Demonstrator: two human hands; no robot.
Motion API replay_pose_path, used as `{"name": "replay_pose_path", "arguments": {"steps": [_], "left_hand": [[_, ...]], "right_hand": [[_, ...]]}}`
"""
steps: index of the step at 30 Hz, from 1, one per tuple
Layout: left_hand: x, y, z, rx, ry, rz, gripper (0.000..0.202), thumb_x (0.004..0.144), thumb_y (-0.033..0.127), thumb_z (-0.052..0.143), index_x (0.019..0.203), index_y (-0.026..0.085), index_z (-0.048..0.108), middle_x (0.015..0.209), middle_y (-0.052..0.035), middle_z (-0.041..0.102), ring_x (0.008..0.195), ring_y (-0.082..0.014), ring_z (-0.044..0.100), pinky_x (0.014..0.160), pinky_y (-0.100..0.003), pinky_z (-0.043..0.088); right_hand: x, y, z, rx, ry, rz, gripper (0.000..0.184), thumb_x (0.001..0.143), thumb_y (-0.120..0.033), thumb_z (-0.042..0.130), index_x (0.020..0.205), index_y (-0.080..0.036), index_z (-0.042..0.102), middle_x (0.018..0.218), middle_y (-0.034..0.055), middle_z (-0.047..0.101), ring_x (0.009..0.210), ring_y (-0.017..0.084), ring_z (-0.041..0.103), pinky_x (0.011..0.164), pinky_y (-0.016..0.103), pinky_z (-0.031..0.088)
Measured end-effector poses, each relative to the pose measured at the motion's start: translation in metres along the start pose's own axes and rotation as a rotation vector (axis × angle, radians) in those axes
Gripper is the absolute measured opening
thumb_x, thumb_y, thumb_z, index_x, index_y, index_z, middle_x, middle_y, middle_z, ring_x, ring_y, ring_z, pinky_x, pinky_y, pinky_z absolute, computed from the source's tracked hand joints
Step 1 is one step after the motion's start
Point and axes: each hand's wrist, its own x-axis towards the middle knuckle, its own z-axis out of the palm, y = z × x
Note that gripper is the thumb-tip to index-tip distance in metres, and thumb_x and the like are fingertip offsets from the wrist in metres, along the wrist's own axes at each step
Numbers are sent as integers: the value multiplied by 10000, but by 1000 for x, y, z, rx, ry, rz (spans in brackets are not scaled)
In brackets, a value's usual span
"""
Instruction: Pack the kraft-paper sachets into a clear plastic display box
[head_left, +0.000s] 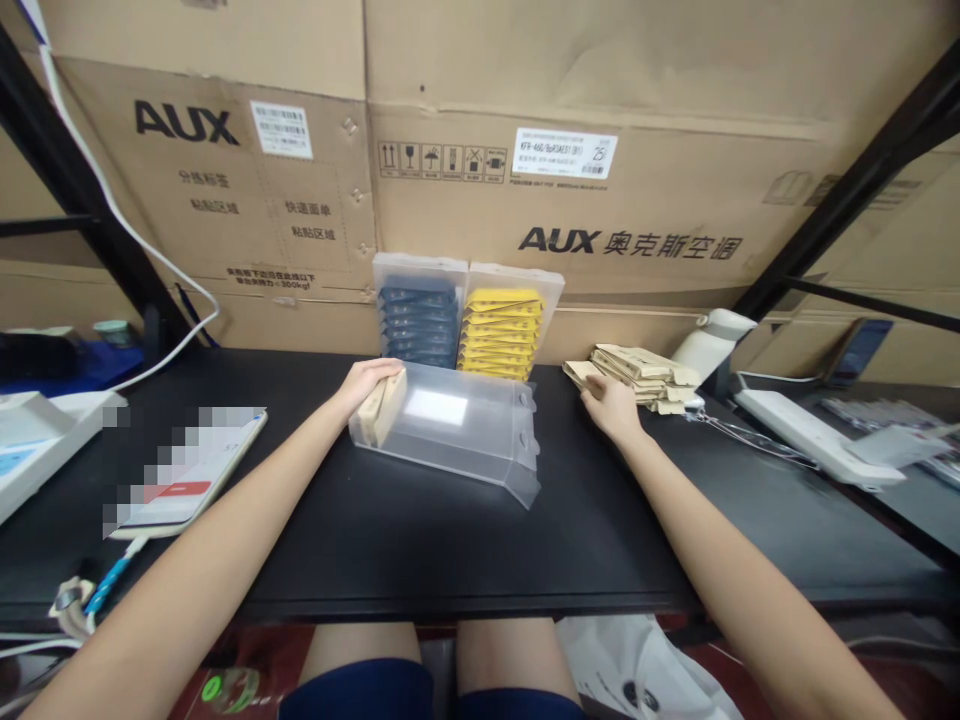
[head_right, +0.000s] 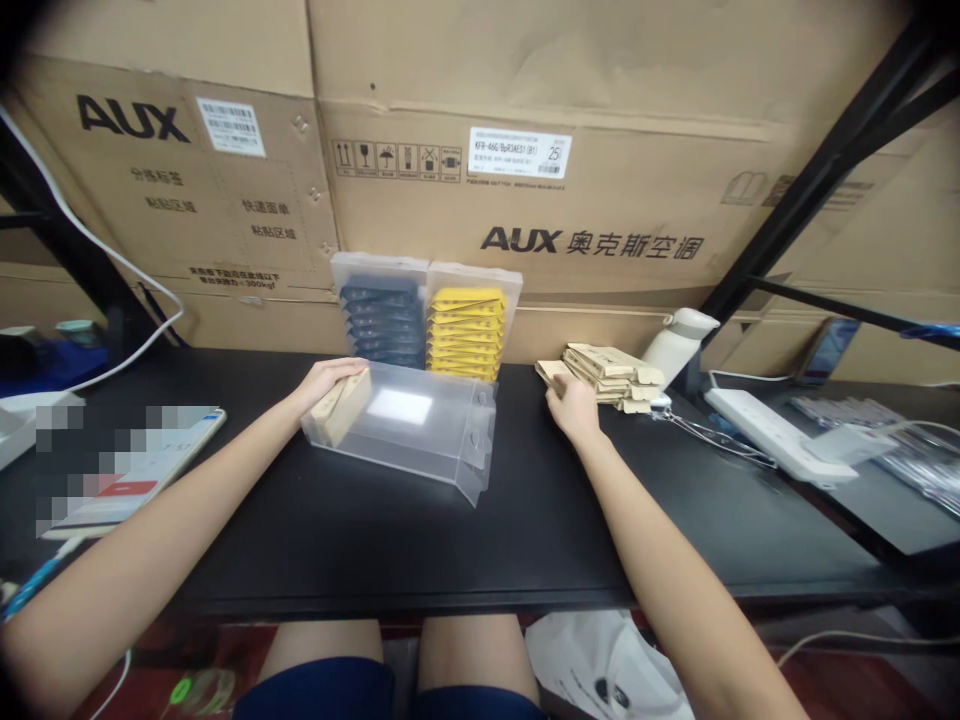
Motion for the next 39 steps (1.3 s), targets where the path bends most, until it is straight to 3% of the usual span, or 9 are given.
{"name": "replay_pose_path", "arguments": {"steps": [10,16,24,39], "left_hand": [[0,0,0,5,-12,17,330,506,366,771,773,173,755,1005,-94,740,1060,-301,617,974,-379,414],[1,-1,-1,11,-13,17,339,514,371,773,790,176,758,1000,-92,739,1037,-293,624,959,-376,422],[4,-5,-2,19,-14,24,351,514,376,773,800,173,757,999,-89,740,1048,-290,619,959,-368,423],[3,-4,-1,51,-6,41,327,535,386,756,794,187,756,992,-79,740,1037,-286,623,952,-359,421]], "right_hand": [[1,5,3,106,41,15,277,650,-133,546,861,-159,725,911,94,752,875,272,694,838,377,522],[1,6,5,138,57,37,277,658,-152,542,869,-133,721,909,109,747,855,266,693,830,376,521],[2,6,5,113,72,51,328,634,-178,582,927,-110,711,976,145,723,949,326,650,878,459,480],[4,13,7,115,82,60,295,621,-195,592,890,-144,701,932,119,720,898,303,652,852,443,491]]}}
